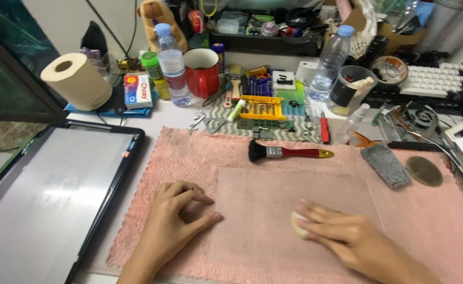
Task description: The person wipes a translucent sheet on a pink towel using a green sponge, a gray cloth, and a round white pad. They switch tools several times and continue rubbing the same area throughout the clip.
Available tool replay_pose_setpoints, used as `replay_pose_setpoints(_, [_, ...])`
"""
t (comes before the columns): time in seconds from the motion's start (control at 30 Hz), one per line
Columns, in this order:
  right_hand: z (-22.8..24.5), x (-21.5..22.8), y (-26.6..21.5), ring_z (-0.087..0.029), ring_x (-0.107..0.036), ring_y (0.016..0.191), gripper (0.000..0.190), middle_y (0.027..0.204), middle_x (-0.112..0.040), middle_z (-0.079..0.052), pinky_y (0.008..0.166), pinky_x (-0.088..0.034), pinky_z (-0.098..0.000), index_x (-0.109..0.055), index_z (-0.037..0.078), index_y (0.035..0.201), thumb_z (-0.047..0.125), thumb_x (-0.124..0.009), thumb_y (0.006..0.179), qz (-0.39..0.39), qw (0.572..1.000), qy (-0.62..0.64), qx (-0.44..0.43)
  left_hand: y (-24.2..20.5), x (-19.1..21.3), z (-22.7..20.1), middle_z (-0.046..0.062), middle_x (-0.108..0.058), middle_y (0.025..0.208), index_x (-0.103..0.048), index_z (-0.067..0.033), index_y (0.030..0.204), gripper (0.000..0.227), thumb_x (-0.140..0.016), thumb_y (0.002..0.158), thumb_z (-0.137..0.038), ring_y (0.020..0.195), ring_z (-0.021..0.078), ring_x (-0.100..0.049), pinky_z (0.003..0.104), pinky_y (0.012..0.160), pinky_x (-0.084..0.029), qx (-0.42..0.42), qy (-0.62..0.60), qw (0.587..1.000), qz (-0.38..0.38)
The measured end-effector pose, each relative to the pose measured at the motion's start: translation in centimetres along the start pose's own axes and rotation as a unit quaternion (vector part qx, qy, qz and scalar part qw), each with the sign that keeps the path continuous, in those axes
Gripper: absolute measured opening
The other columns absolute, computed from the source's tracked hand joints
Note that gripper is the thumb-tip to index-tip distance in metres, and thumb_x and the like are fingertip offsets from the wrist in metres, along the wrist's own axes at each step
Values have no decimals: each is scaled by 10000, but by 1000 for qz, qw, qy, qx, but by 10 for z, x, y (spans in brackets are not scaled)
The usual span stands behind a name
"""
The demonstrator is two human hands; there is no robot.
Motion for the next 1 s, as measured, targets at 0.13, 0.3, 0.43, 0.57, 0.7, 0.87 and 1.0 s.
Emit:
replay_pose_setpoints(0.13, [-23, 5, 10, -236, -661, 1543, 550, 1669, -688, 1, 1366, -395, -415, -789, 281, 1512, 137, -796, 981, -27, 993, -103, -58, -2, -1, 3, -99, -825, 1185, -936, -310, 992, 324, -1022, 787, -546, 1146, 215, -693, 430, 1026, -438, -13, -4, 1000, -13])
replay_pose_setpoints(0.3, [25, -26, 51, -290, -625, 1546, 487, 1706, -608, -72, 1312, -471, -474, -739, 259, 1555, 104, -696, 1095, 24, 997, -14, -75, 0, 1, 0, -93, -831, 1217, -947, -303, 1016, 353, -1003, 795, -572, 1195, 222, -659, 436, 1045, -447, 28, -7, 999, 21])
replay_pose_setpoints(0.43, [4, -11, 31, -274, -652, 1561, 512, 1654, -707, -44, 1350, -424, -464, -797, 206, 1504, 104, -816, 1003, 42, 999, -20, -8, 0, 0, 3, -91, -818, 1235, -944, -312, 1034, 365, -991, 802, -590, 1209, 225, -649, 438, 1048, -435, 28, 2, 999, 22])
replay_pose_setpoints(0.57, [-4, -19, 55, -260, -617, 1566, 462, 1650, -691, -23, 1346, -434, -474, -774, 230, 1508, 150, -733, 1056, -5, 995, -77, -56, -1, 1, 1, -85, -819, 1194, -931, -303, 1013, 351, -997, 801, -575, 1151, 219, -673, 418, 1005, -447, -1, 2, 1000, 9])
replay_pose_setpoints(0.7, [24, -39, 61, -302, -582, 1609, 527, 1677, -672, -83, 1387, -347, -484, -721, 130, 1567, 90, -763, 1043, 14, 999, -18, 35, -1, 1, 0, -85, -822, 1203, -933, -297, 1019, 345, -1006, 800, -553, 1176, 218, -672, 415, 1012, -453, 7, -9, 1000, 10])
replay_pose_setpoints(0.87, [-5, -14, 38, -271, -672, 1550, 447, 1615, -752, -64, 1345, -449, -423, -834, 157, 1458, 91, -743, 1025, -1, 998, -43, 37, -1, -1, 1, -81, -811, 1177, -925, -290, 1004, 336, -1002, 806, -551, 1158, 229, -663, 413, 1015, -452, -4, -17, 1000, -2])
replay_pose_setpoints(1.0, [0, -32, 66, -261, -631, 1559, 548, 1664, -671, -74, 1353, -415, -441, -759, 211, 1524, 74, -778, 994, -13, 996, -74, -44, -2, 0, 1, -84, -804, 1176, -918, -290, 1007, 355, -994, 804, -572, 1160, 231, -659, 414, 1017, -437, -12, -15, 1000, -6])
Point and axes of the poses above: each hand's wrist, its own y-axis towards the middle knuckle, its own x-axis out of the back of the hand, z = x × y, the point moved 2 cm from there along y, towards the middle knuckle
